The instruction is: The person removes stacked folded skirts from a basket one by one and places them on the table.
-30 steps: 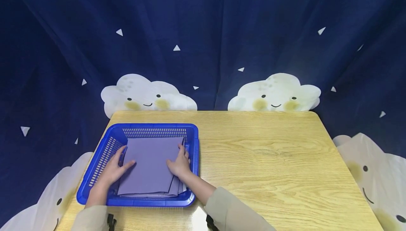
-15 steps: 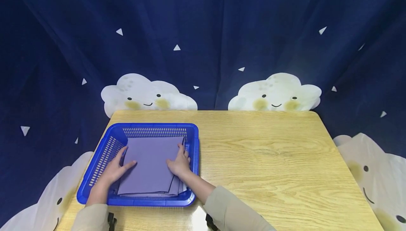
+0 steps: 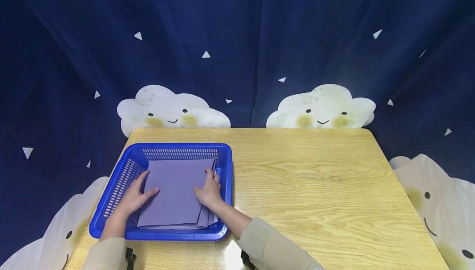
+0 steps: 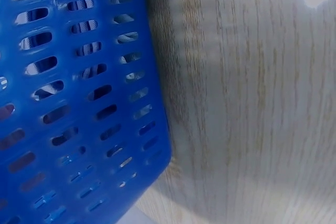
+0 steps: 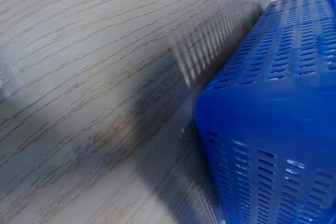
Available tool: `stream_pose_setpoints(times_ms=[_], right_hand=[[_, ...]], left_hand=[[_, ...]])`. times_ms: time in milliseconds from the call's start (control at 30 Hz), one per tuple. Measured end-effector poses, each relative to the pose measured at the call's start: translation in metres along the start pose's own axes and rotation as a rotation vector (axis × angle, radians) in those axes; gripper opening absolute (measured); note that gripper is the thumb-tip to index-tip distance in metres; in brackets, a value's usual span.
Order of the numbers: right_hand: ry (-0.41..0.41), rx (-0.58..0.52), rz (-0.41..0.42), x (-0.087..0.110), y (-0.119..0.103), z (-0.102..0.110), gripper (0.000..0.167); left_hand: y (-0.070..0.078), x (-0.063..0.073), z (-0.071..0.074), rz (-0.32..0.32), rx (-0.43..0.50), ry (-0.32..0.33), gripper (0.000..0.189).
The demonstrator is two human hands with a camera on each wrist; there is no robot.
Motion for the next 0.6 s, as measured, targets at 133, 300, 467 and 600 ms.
stream_pose_setpoints(times_ms=[133, 300, 467, 600], right_hand=[[0.002, 0.001, 0.018, -0.0004, -0.0005, -0.0001, 0.067], [0.026, 0.008, 0.023, -0.0005, -0.001, 0.0011, 0.071], [0.004, 0.017, 0.017, -0.0011, -0.0007, -0.0001, 0.073], [-0.022, 0.029, 0.006, -0.0006, -0.0002, -0.0014, 0.075]], left_hand=[[0.0017, 0.0002, 0.0005, -0.01, -0.011, 0.011, 0.079], [0.0044, -0.0009, 0.0016, -0.039, -0.016, 0.034, 0.076], [0.0054, -0.0001, 0.002, -0.047, -0.006, 0.036, 0.075], [0.0062, 0.001, 0.0019, -0.046, 0.003, 0.029, 0.075]])
Point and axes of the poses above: each hand's wrist, its own x-axis away from the middle knuckle, its own z-axis out of the back of the hand, y = z × x, the point moved 5 cm from there along -x, towards the middle knuckle, and after that the axes turned 5 degrees about x, right-handed, at the moved point
